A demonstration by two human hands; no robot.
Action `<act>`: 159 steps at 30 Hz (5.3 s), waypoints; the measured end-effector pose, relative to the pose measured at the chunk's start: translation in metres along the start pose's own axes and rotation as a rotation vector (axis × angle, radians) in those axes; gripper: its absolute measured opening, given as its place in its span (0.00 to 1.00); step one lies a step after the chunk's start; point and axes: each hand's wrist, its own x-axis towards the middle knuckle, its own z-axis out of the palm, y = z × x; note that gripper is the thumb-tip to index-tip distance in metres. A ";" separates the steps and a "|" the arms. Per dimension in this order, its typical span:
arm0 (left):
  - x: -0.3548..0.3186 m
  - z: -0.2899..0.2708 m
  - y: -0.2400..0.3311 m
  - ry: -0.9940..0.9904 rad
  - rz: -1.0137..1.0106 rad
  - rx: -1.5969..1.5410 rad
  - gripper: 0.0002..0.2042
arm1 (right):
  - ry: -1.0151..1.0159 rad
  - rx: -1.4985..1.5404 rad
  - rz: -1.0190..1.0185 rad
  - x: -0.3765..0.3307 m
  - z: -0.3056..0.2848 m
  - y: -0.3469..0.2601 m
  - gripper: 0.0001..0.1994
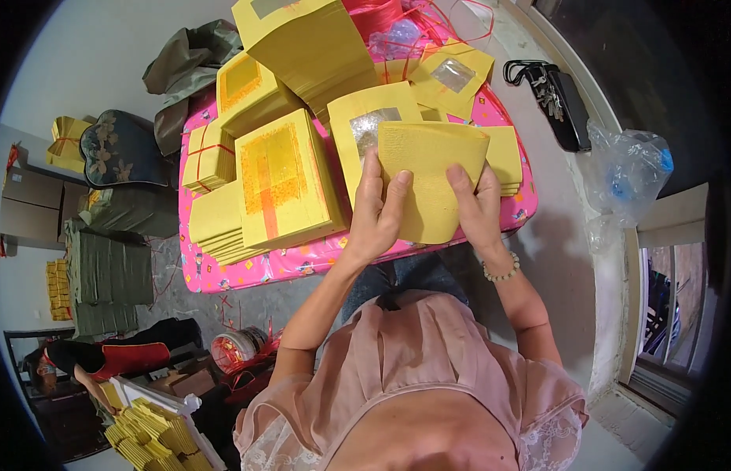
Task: The person is folding, stacking, and bundling yellow ritual paper products at a workbench.
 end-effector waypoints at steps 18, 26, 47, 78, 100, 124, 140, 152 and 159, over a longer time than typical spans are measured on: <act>0.022 0.003 -0.002 0.011 -0.148 -0.214 0.19 | -0.010 -0.214 -0.026 0.034 -0.023 -0.003 0.17; 0.044 0.005 -0.002 -0.048 -0.333 -0.228 0.20 | -0.155 -0.324 0.194 0.027 -0.046 -0.005 0.20; 0.088 0.031 -0.025 -0.104 -0.201 -0.047 0.12 | -0.146 -0.297 0.409 0.005 -0.079 -0.011 0.16; 0.180 0.097 -0.084 -0.674 -0.315 0.218 0.17 | 0.164 -0.098 0.437 0.009 -0.134 0.005 0.17; 0.196 0.113 -0.180 -1.050 -0.575 0.587 0.23 | 0.325 -0.072 0.620 -0.015 -0.125 0.086 0.20; 0.198 0.130 -0.198 -1.127 -0.555 0.742 0.23 | 0.191 -1.532 -0.071 0.005 -0.114 0.114 0.39; 0.150 0.065 -0.070 -0.710 -0.036 0.804 0.18 | 0.155 -1.625 -0.096 0.005 -0.119 0.108 0.37; 0.029 -0.063 0.005 -0.474 0.002 0.752 0.21 | -0.508 -1.108 -0.519 0.026 -0.054 0.007 0.24; -0.002 -0.064 -0.003 -0.459 0.078 0.931 0.28 | -0.697 -1.173 -0.590 0.039 -0.050 0.024 0.18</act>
